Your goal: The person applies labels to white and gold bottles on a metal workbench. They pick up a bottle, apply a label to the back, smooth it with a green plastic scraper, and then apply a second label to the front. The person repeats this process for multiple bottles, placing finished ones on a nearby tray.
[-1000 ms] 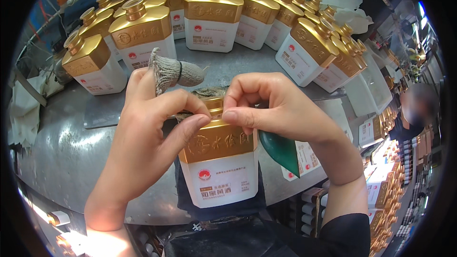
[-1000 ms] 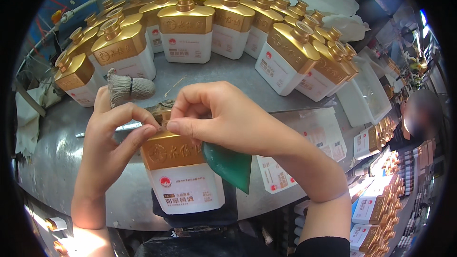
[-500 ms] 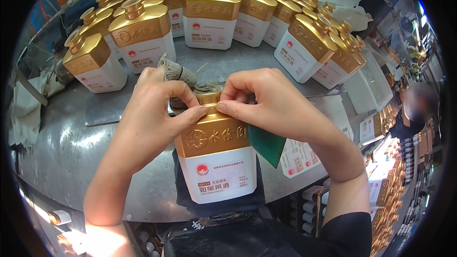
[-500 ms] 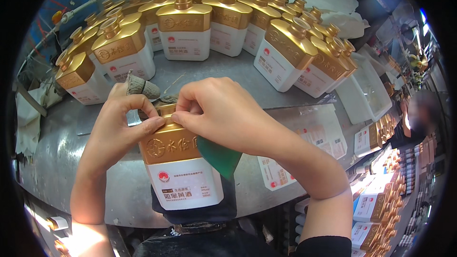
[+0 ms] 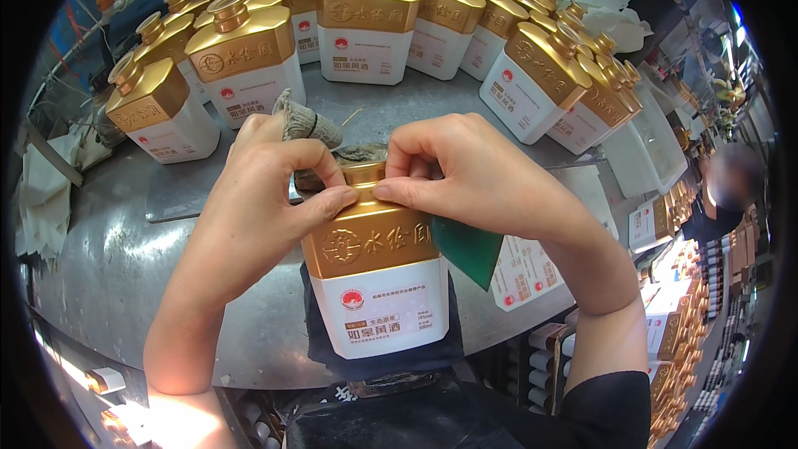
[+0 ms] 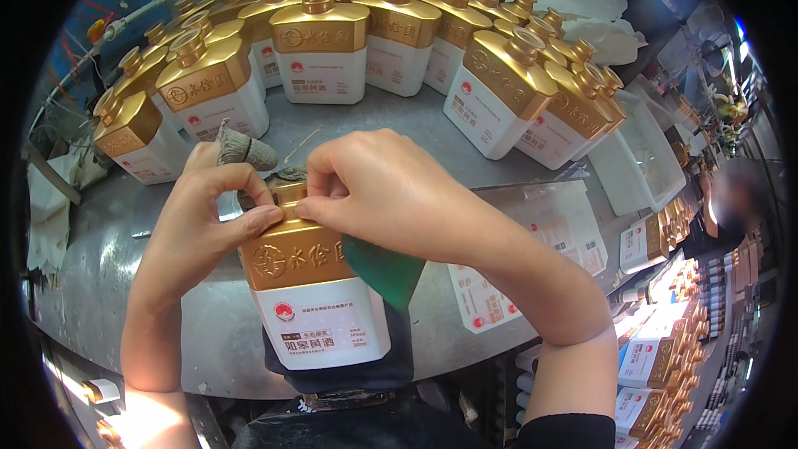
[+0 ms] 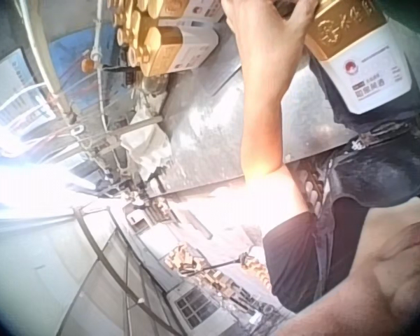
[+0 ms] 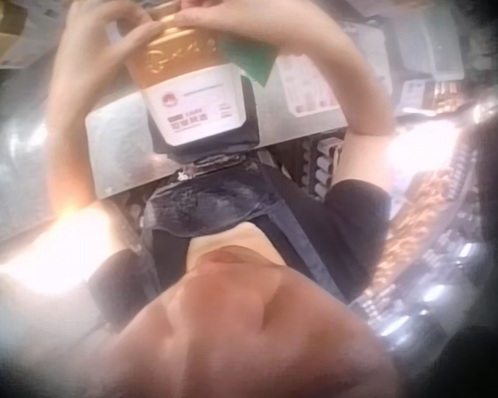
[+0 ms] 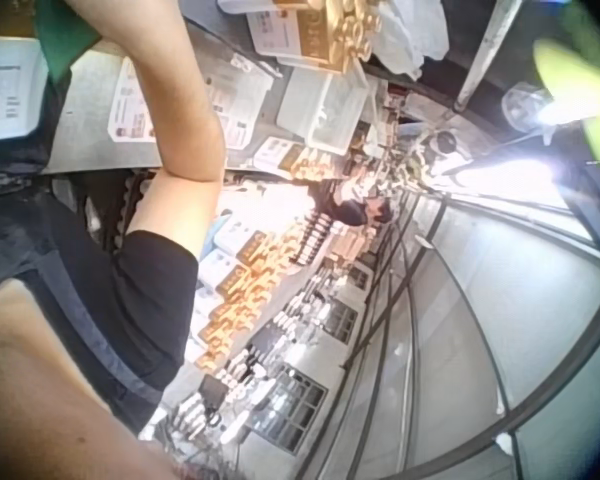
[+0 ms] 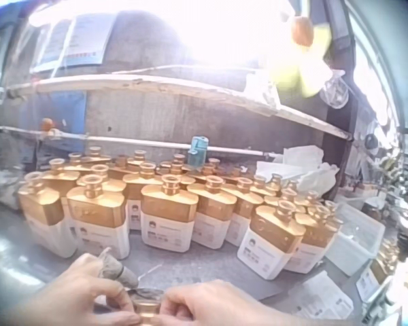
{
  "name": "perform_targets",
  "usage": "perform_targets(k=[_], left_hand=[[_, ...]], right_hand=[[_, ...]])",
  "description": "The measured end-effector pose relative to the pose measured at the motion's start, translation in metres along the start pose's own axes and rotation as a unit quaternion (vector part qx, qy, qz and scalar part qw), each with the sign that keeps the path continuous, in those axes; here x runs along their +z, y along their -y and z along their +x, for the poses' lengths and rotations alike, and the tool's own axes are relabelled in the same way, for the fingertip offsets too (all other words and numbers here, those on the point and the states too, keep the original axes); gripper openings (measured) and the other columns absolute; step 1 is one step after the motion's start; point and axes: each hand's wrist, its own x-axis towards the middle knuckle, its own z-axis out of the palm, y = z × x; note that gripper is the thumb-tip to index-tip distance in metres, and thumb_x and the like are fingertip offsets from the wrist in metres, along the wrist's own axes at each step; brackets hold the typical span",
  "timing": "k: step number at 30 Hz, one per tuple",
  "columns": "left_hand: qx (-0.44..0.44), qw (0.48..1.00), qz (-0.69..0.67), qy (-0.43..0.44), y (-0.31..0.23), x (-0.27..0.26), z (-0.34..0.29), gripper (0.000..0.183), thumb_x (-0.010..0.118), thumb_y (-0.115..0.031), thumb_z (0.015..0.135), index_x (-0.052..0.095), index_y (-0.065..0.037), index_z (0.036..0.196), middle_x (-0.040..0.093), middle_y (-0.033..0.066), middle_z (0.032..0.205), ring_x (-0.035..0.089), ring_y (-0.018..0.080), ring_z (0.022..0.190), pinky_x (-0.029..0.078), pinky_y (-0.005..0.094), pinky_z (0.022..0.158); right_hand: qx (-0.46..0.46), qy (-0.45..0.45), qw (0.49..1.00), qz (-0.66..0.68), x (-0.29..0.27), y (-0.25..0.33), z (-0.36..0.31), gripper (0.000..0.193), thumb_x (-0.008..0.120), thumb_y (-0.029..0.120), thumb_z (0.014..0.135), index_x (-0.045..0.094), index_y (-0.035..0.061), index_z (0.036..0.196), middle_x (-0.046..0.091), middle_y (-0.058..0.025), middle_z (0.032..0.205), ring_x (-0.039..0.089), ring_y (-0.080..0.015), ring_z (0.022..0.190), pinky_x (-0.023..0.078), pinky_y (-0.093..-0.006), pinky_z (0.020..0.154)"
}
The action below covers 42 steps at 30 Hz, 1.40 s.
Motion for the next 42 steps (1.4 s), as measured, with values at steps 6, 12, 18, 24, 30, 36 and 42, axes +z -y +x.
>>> perform_targets(k=[6, 12, 18, 24, 30, 36, 42], left_hand=[[0.023, 0.999, -0.032, -0.007, 0.020, -0.004, 0.006, 0.028, 0.072, -0.019, 0.080, 0.062, -0.005, 0.102, 0.060, 0.0070, 0.104, 0.050, 0.0240, 0.106, 0.036, 0.0328, 0.097], [0.047, 0.989, -0.127, 0.063, 0.030, 0.000, 0.012, 0.039, 0.076, -0.029, 0.077, 0.065, -0.006, 0.107, 0.060, 0.0057, 0.103, 0.050, 0.0212, 0.107, 0.035, 0.0332, 0.099], [0.067, 0.986, -0.130, 0.076, 0.035, 0.005, 0.020, 0.033, 0.081, -0.025, 0.073, 0.067, -0.009, 0.099, 0.057, 0.0058, 0.097, 0.049, 0.0218, 0.101, 0.039, 0.0323, 0.091], [0.074, 0.980, -0.161, 0.089, 0.037, 0.008, 0.027, 0.031, 0.082, -0.026, 0.072, 0.067, -0.007, 0.091, 0.060, 0.0028, 0.087, 0.049, 0.0200, 0.095, 0.038, 0.0305, 0.089], [0.083, 0.970, -0.199, 0.110, 0.045, 0.006, 0.029, 0.030, 0.081, -0.025, 0.072, 0.066, -0.006, 0.091, 0.060, 0.0018, 0.086, 0.050, 0.0166, 0.093, 0.038, 0.0296, 0.089], [0.085, 0.969, -0.206, 0.105, 0.046, 0.011, 0.030, 0.032, 0.082, -0.026, 0.072, 0.066, -0.006, 0.091, 0.058, 0.0022, 0.087, 0.050, 0.0152, 0.093, 0.038, 0.0289, 0.088], [0.071, 0.969, -0.214, 0.104, 0.048, 0.013, 0.030, 0.036, 0.084, -0.027, 0.070, 0.065, -0.005, 0.091, 0.057, 0.0028, 0.088, 0.051, 0.0155, 0.092, 0.039, 0.0283, 0.086]], right_hand=[[-0.007, -0.007, 0.999, -0.045, -0.022, -0.001, 0.000, 0.022, 0.069, 0.018, 0.081, 0.067, 0.0037, 0.098, 0.064, -0.0117, 0.071, 0.063, -0.0243, 0.065, 0.047, -0.0351, 0.060], [-0.062, 0.077, 0.995, -0.025, -0.018, 0.000, 0.014, 0.026, 0.071, 0.021, 0.081, 0.068, 0.0051, 0.101, 0.063, -0.0095, 0.069, 0.063, -0.0239, 0.065, 0.047, -0.0356, 0.060], [-0.068, 0.104, 0.992, -0.028, -0.017, -0.004, 0.022, 0.024, 0.073, 0.020, 0.078, 0.068, 0.0042, 0.095, 0.062, -0.0106, 0.068, 0.063, -0.0245, 0.065, 0.046, -0.0358, 0.059], [-0.071, 0.119, 0.990, -0.010, -0.019, -0.006, 0.024, 0.023, 0.073, 0.016, 0.078, 0.068, 0.0036, 0.096, 0.062, -0.0101, 0.067, 0.063, -0.0228, 0.064, 0.046, -0.0342, 0.058], [-0.045, 0.155, 0.986, 0.045, -0.024, -0.007, 0.026, 0.023, 0.073, 0.020, 0.080, 0.068, 0.0037, 0.095, 0.063, -0.0107, 0.067, 0.063, -0.0222, 0.064, 0.046, -0.0339, 0.058], [-0.067, 0.114, 0.991, -0.020, -0.016, -0.005, 0.027, 0.024, 0.075, 0.026, 0.079, 0.069, 0.0053, 0.090, 0.063, -0.0102, 0.067, 0.063, -0.0211, 0.063, 0.045, -0.0336, 0.058], [-0.055, 0.120, 0.991, 0.005, -0.015, -0.007, 0.028, 0.023, 0.075, 0.025, 0.079, 0.069, 0.0060, 0.091, 0.063, -0.0102, 0.067, 0.062, -0.0211, 0.064, 0.045, -0.0337, 0.059]])
